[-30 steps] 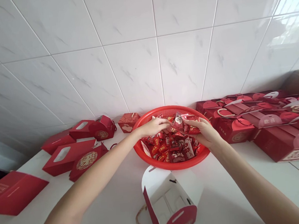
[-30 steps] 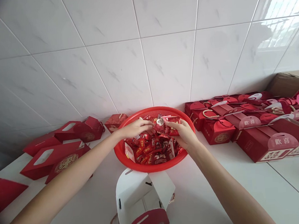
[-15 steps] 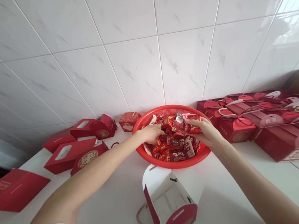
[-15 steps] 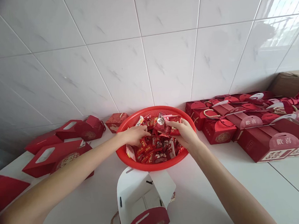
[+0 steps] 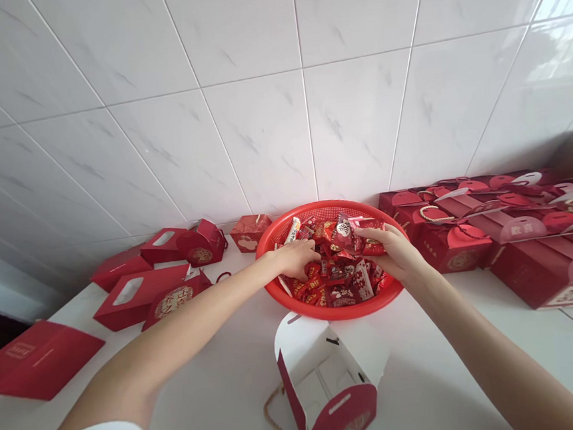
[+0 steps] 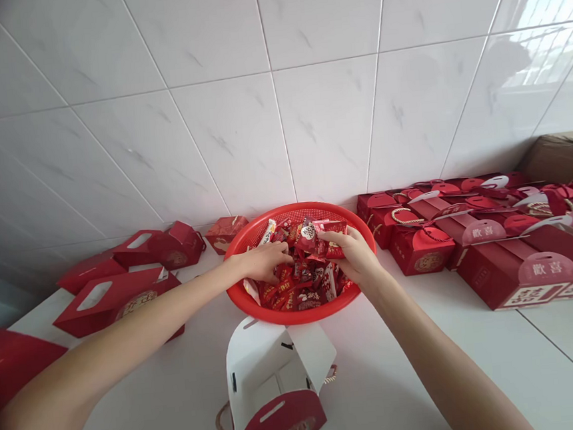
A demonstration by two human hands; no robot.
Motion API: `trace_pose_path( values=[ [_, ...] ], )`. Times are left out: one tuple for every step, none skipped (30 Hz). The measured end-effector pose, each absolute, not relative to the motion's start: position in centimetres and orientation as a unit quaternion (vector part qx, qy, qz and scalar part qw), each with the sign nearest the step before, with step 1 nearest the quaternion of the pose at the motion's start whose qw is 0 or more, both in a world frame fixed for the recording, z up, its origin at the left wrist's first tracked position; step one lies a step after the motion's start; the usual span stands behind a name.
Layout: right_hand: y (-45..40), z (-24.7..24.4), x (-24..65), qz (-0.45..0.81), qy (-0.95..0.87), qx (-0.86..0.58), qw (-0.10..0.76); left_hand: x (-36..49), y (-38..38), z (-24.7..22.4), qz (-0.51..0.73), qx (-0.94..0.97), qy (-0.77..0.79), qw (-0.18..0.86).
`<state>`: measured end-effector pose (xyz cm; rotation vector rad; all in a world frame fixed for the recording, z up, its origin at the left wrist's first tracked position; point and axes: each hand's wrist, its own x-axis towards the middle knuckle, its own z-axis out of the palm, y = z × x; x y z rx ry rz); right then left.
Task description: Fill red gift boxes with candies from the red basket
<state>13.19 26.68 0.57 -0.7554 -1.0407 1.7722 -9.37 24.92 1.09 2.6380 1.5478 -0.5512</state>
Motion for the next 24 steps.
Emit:
trace_pose_path(
  values=[
    [26.7,0.5,13.2,0.719,-0.421,-0.311,0.457,-9.3,24.9,1.1,-0.175,0.847,0.501,0.019],
    [26.7,0.5,13.2,0.718,-0.42,-0.315,0.456,-9.3,24.9,1.1,-0.169,0.847,0.503,0.022],
    [26.8,0.4,13.2,0.717,-0.419,-0.32,0.456,-9.2,24.9,1.1,-0.162,0.848,0.503,0.025],
    [26.8,0.4,13.1,0.716,-0.417,-0.324,0.458,-9.2,24.9,1.1,-0.155,0.85,0.502,0.03],
    [26.8,0.4,13.1,0.714,-0.414,-0.328,0.46,-9.2,24.9,1.1,-0.148,0.852,0.5,0.037],
    [26.8,0.5,13.1,0.713,-0.411,-0.331,0.462,-9.2,25.0,1.2,-0.141,0.853,0.5,0.047],
    [26.8,0.5,13.1,0.713,-0.408,-0.332,0.464,-9.2,25.0,1.2,-0.133,0.853,0.502,0.058],
    [26.7,0.6,13.0,0.714,-0.406,-0.332,0.463,-9.3,25.0,1.2,-0.122,0.85,0.508,0.069],
    [26.7,0.7,13.0,0.717,-0.404,-0.331,0.461,-9.4,25.1,1.2,-0.107,0.846,0.517,0.08],
    [26.6,0.8,13.0,0.72,-0.404,-0.329,0.459,-9.5,25.2,1.2,-0.088,0.84,0.527,0.094],
    [26.5,0.9,13.0,0.723,-0.404,-0.326,0.456,-9.7,25.2,1.2,-0.063,0.834,0.537,0.111],
    [26.5,1.1,13.0,0.725,-0.405,-0.323,0.454,-9.9,25.3,1.2,-0.033,0.828,0.545,0.131],
    [26.4,1.2,13.0,0.726,-0.407,-0.319,0.453,-10.0,25.3,1.2,0.001,0.821,0.55,0.152],
    [26.3,1.2,13.0,0.727,-0.408,-0.315,0.453,-10.2,25.3,1.3,0.036,0.815,0.552,0.173],
    [26.3,1.3,13.0,0.728,-0.409,-0.312,0.453,-10.3,25.3,1.4,0.069,0.809,0.553,0.188],
    [26.2,1.4,13.0,0.729,-0.408,-0.312,0.453,-10.5,25.2,1.5,0.1,0.802,0.554,0.198],
    [26.2,1.4,13.0,0.729,-0.406,-0.314,0.454,-10.6,25.1,1.6,0.128,0.796,0.555,0.205],
    [26.2,1.5,13.0,0.728,-0.404,-0.318,0.455,-10.7,25.0,1.6,0.154,0.789,0.556,0.211],
    [26.2,1.5,13.0,0.726,-0.402,-0.321,0.456,-10.7,24.8,1.7,0.176,0.782,0.557,0.218],
    [26.1,1.5,13.0,0.725,-0.401,-0.323,0.456,-10.8,24.7,1.7,0.197,0.774,0.558,0.227],
    [26.1,1.6,13.0,0.725,-0.401,-0.325,0.457,-10.9,24.5,1.7,0.215,0.765,0.559,0.236],
    [26.1,1.6,13.0,0.724,-0.4,-0.326,0.458,-10.9,24.4,1.7,0.233,0.755,0.56,0.249],
    [26.0,1.7,13.0,0.725,-0.399,-0.326,0.458,-10.9,24.2,1.7,0.249,0.745,0.56,0.265],
    [26.0,1.7,12.9,0.724,-0.397,-0.327,0.459,-10.9,24.1,1.6,0.267,0.733,0.558,0.282]
  ],
)
